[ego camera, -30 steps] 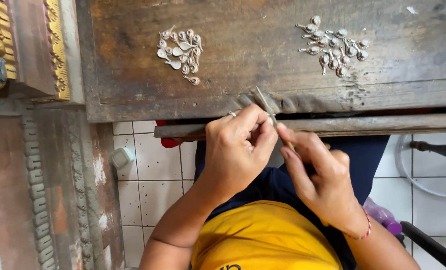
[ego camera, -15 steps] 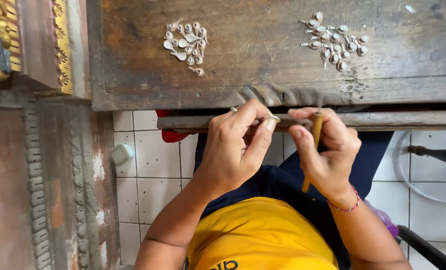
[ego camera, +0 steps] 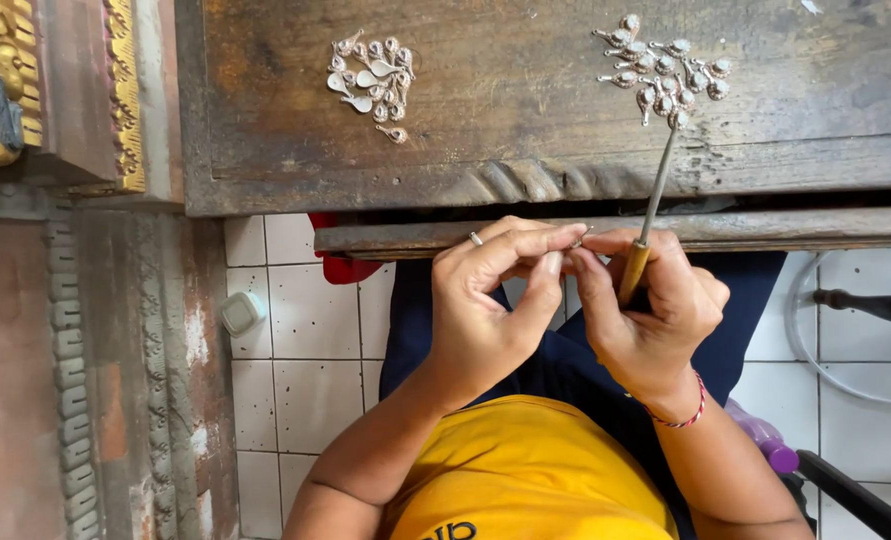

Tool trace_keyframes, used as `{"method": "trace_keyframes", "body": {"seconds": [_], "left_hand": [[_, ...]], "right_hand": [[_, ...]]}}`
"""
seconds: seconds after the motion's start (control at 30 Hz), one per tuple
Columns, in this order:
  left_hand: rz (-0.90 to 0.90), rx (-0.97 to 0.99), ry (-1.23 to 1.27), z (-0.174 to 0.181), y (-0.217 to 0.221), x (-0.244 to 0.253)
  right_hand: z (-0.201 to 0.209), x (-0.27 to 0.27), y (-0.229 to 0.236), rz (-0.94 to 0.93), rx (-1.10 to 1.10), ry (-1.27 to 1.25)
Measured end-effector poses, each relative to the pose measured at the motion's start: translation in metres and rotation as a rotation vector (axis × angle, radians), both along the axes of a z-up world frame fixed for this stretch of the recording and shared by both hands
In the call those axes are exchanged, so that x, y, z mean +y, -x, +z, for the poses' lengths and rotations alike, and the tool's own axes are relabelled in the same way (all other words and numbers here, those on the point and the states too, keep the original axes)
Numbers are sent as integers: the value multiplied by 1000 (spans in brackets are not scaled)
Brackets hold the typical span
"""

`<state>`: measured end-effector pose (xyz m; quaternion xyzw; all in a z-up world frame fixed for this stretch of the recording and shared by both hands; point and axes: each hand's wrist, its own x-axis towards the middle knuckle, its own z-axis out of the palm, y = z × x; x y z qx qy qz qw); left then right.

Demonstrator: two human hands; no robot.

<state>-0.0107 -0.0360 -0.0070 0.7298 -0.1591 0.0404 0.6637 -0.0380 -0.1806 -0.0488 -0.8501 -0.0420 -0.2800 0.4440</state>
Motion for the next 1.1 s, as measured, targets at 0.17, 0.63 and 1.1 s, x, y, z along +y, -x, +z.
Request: {"method": "trace_keyframes", "body": {"seconds": [0.17,0.63,1.1], "left_hand": [[-58,187,152,-10,-2,4],[192,-369,-436,-6,-21,10],[94,-684,-723,-7,-29,14]], "right_hand": [[9,-4,4,40,78,-19],[14,-32,14,214,204,45],[-4,-41,6,237,-31,701]]}}
